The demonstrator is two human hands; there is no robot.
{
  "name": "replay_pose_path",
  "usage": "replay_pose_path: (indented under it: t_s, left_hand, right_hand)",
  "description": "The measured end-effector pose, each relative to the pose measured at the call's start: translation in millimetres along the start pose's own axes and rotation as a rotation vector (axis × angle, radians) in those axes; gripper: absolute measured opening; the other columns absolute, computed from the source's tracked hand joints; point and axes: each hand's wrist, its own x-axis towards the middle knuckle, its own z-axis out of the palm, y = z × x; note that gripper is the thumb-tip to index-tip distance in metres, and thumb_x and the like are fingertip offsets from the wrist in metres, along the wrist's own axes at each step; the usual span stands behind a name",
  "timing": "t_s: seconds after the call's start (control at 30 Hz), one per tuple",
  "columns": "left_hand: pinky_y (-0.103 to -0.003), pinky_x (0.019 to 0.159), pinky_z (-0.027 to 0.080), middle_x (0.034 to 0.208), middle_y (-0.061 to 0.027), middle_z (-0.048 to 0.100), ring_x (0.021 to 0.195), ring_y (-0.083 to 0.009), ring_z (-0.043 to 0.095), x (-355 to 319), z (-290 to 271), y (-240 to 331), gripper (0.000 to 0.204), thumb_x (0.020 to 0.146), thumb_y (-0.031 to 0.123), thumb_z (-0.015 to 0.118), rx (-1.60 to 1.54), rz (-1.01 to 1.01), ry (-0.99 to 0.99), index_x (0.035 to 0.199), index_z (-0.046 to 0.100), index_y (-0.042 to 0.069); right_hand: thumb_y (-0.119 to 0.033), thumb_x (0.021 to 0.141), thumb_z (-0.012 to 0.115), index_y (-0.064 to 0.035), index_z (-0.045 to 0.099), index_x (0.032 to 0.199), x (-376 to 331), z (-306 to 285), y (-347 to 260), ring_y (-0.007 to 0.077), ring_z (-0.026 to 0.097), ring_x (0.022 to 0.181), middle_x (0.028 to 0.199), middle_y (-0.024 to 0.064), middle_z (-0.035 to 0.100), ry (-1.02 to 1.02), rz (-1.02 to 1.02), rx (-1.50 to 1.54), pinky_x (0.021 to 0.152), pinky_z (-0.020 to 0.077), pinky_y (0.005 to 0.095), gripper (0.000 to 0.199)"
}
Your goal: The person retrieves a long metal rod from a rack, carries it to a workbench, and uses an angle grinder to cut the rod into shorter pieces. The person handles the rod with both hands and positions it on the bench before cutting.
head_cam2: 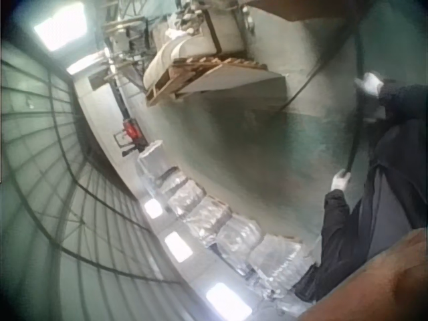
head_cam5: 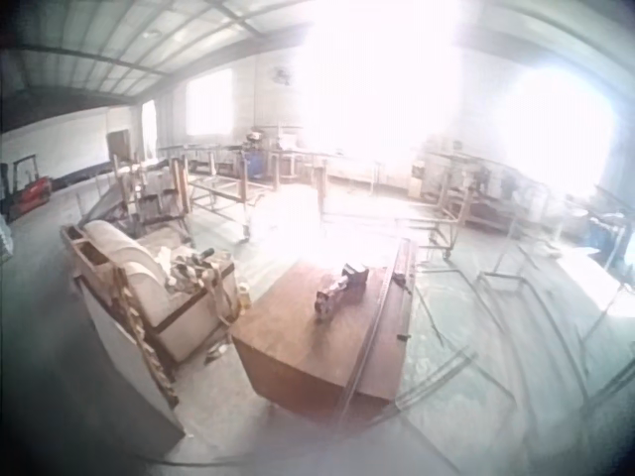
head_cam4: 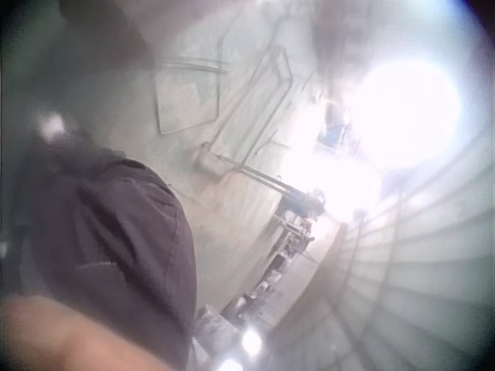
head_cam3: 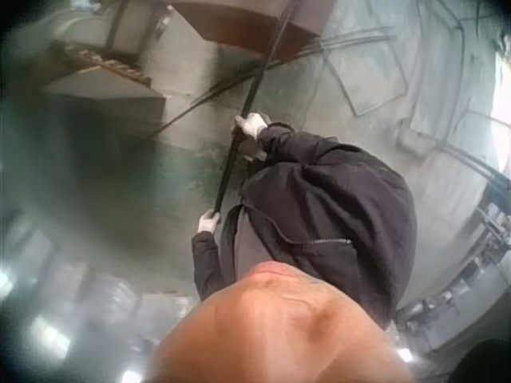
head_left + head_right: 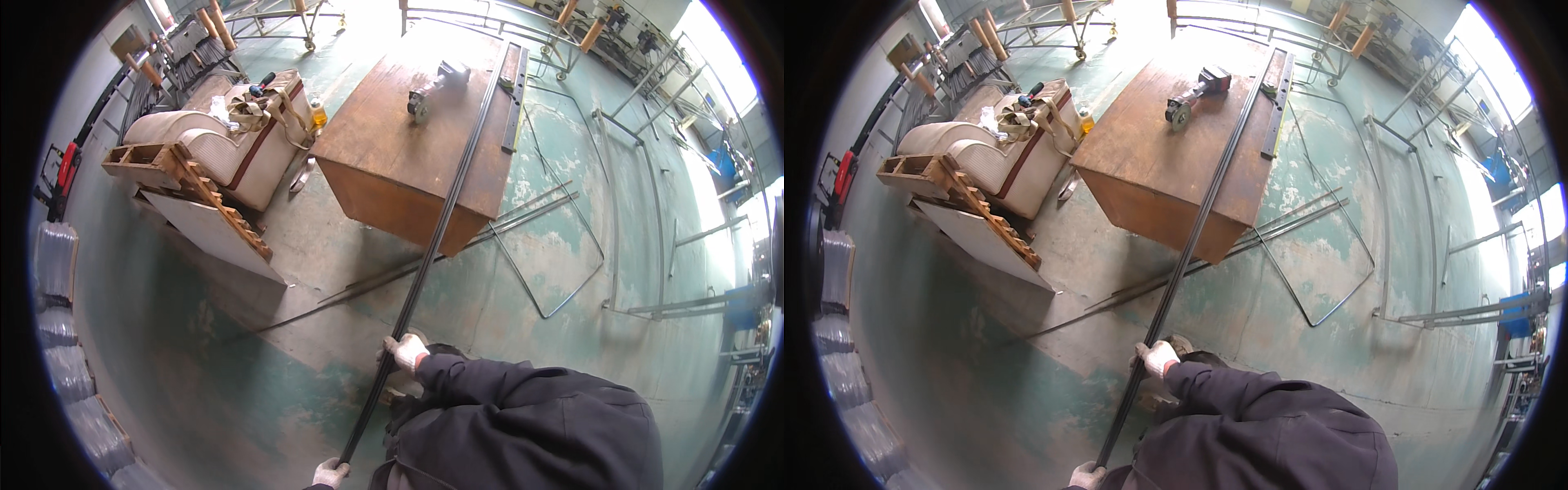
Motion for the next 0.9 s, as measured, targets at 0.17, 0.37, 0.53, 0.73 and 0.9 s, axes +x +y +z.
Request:
replay_pose_path:
  t_s: [0.17,0.37,0.53,0.73,0.9]
  left_hand:
    - [-0.039,0.066,0.06,0.078,-0.0139,0.078,0.065,-0.0219,0.073,-32.7,-6.2,26.6,0.029,0.099,0.021,0.071,0.112,0.135,0.105,0.107,0.077,-0.006]
    - [-0.058,0.081,0.056,0.091,-0.0245,0.076,0.09,-0.0464,0.074,-34.6,-6.2,47.0,0.029,0.09,0.029,0.073,0.273,0.198,0.3,0.099,0.077,0.002]
    - [-0.052,0.099,0.059,0.116,-0.0204,0.082,0.115,-0.0408,0.078,-44.7,-7.5,54.7,0.041,0.091,0.027,0.08,0.184,0.034,0.369,0.128,0.083,0.01]
    - [-0.049,0.102,0.059,0.122,-0.0179,0.083,0.12,-0.0389,0.077,-45.0,-16.2,55.7,0.039,0.095,0.026,0.08,0.123,0.013,0.442,0.131,0.082,0.011]
    - [-0.05,0.1,0.059,0.116,-0.0163,0.083,0.115,-0.0395,0.077,-54.5,-8.0,51.8,0.029,0.097,0.025,0.079,0.052,0.057,0.644,0.122,0.081,0.011]
  right_hand:
    - [-0.039,0.116,0.062,0.0054,0.079,0.097,16.2,-12.7,13.6,0.0394,0.084,0.085,0.089,0.0222,0.083,0.033,-0.125,-0.303,0.08,0.0687,0.048,0.051]
    - [-0.037,0.119,0.06,0.0045,0.068,0.135,28.5,-21.2,35.1,0.04,0.076,0.115,0.123,0.0201,0.079,-0.096,-0.124,-0.384,0.104,0.0632,0.0502,0.046]
    - [-0.032,0.12,0.061,0.0012,0.062,0.141,15.3,7.1,96.7,0.0368,0.074,0.122,0.133,0.0158,0.072,-0.39,0.228,0.034,0.104,0.0666,0.0541,0.04]
    - [-0.034,0.119,0.062,-0.0015,0.066,0.131,45.2,33.4,101.5,0.0355,0.072,0.123,0.127,0.0139,0.072,-0.268,0.128,0.007,0.114,0.0623,0.0561,0.035]
    - [-0.031,0.12,0.059,-0.0034,0.064,0.13,63.9,41.4,99.7,0.0367,0.072,0.125,0.125,0.0128,0.072,-0.199,0.053,-0.051,0.113,0.062,0.0586,0.03]
